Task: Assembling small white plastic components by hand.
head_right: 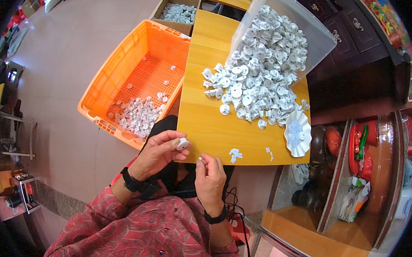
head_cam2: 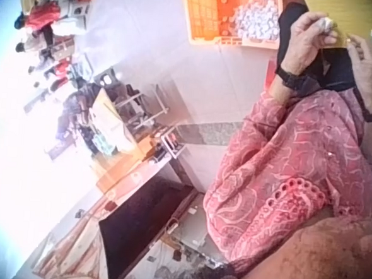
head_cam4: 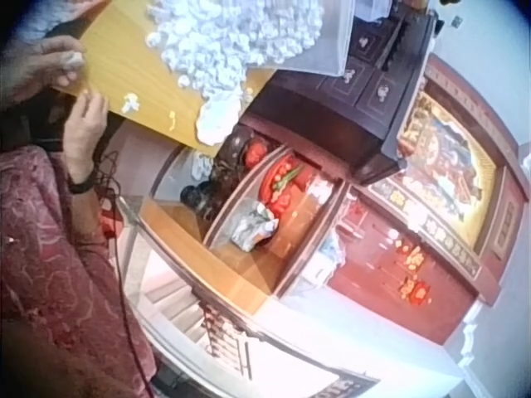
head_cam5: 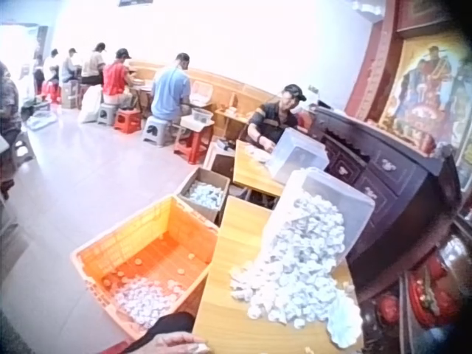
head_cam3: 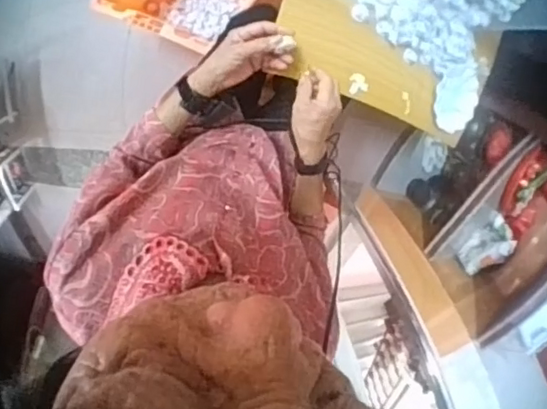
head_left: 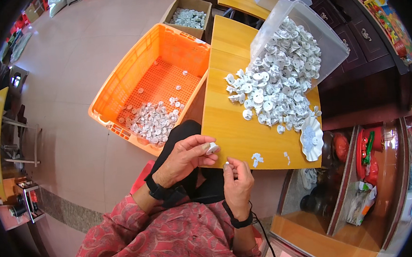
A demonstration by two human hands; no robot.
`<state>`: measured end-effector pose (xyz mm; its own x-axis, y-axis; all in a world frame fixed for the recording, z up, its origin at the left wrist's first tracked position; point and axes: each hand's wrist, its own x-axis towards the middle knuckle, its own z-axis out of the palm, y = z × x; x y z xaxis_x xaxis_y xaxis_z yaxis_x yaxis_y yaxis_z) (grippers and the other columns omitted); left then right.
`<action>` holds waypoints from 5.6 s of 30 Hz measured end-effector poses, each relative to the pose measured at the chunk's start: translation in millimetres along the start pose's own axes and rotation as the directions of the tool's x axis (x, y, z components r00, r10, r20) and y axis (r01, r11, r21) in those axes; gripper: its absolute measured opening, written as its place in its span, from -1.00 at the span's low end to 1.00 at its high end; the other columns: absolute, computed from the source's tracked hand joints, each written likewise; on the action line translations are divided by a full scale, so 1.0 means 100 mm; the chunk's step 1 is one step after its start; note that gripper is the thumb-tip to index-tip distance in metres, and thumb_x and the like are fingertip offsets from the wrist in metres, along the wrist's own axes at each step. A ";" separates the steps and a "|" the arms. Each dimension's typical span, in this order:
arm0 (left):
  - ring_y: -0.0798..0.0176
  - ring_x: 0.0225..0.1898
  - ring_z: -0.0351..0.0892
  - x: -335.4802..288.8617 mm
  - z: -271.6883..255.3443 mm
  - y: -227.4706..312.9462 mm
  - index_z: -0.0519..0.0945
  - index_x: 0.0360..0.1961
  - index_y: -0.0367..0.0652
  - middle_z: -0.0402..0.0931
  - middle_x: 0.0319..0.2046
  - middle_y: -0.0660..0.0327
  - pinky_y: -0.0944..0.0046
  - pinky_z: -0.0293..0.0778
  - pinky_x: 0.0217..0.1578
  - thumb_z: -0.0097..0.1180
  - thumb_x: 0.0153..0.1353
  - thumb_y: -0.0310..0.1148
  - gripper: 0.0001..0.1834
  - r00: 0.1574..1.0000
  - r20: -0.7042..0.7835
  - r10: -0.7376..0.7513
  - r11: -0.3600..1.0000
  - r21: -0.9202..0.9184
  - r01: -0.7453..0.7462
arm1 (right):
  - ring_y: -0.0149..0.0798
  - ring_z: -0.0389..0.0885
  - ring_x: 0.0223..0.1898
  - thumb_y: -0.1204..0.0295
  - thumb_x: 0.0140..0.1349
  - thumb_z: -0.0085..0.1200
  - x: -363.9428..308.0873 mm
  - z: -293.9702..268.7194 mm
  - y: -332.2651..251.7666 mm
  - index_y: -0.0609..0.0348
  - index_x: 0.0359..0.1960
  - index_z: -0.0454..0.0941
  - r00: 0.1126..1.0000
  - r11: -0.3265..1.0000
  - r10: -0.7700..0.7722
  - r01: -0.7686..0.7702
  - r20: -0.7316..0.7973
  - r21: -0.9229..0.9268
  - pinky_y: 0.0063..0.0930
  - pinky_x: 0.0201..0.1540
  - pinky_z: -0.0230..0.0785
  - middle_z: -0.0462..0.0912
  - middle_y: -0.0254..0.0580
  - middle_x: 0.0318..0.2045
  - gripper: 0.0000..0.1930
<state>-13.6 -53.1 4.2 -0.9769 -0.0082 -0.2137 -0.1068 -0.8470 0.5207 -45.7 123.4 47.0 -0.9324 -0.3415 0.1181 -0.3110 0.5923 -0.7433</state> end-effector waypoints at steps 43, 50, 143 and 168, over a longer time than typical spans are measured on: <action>0.35 -0.18 0.64 -0.02 0.02 -0.05 0.53 0.09 -0.32 0.60 -0.10 0.15 0.32 0.64 -0.07 0.10 0.38 -0.42 -0.69 1.000 0.013 -0.010 1.000 -0.002 0.010 | -0.41 0.58 -0.50 0.51 0.25 0.20 0.16 0.19 -0.27 0.32 -0.36 0.55 0.993 0.959 0.074 -0.046 -0.091 0.279 -0.53 -0.44 0.42 0.58 -0.21 -0.44 -0.88; 0.41 -0.20 0.64 -0.04 0.05 0.01 0.58 0.04 -0.31 0.63 -0.18 0.21 0.42 0.60 -0.10 0.12 0.36 -0.43 -0.72 1.000 -0.007 0.020 0.972 0.234 -0.018 | -0.35 0.59 -0.51 0.54 0.25 0.17 0.18 0.15 -0.31 0.30 -0.37 0.49 0.997 0.976 0.057 -0.045 -0.050 0.215 -0.50 -0.44 0.43 0.56 -0.17 -0.44 -0.89; 0.00 -0.18 0.53 0.04 0.13 -0.14 0.59 -0.18 -0.20 0.53 -0.17 0.08 0.14 0.49 -0.18 0.34 -0.03 -0.53 -0.66 0.716 0.465 0.520 -0.193 0.881 -0.432 | -0.03 0.50 -0.09 0.65 0.12 0.09 -0.03 -0.59 0.84 0.19 -0.07 0.61 0.962 0.748 -0.248 0.116 -0.114 -0.653 -0.19 0.01 0.32 0.55 -0.11 -0.15 -0.69; 0.35 -0.09 0.51 -0.08 0.08 -0.13 0.61 -0.11 -0.17 0.57 -0.12 0.22 0.29 0.48 -0.11 0.21 0.31 -0.27 -0.76 0.999 0.050 -0.003 0.987 -0.161 0.011 | -0.45 0.58 -0.40 0.57 0.26 0.16 0.00 -0.28 0.38 0.35 -0.24 0.54 0.956 0.958 0.224 -0.182 -0.187 0.221 -0.56 -0.30 0.46 0.61 -0.25 -0.40 -0.90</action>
<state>-5.7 -38.0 6.3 -0.9846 0.0205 -0.1738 -0.0860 -0.9215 0.3787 -62.6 165.9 37.4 -0.9959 -0.0576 0.0690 -0.0880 0.4679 -0.8794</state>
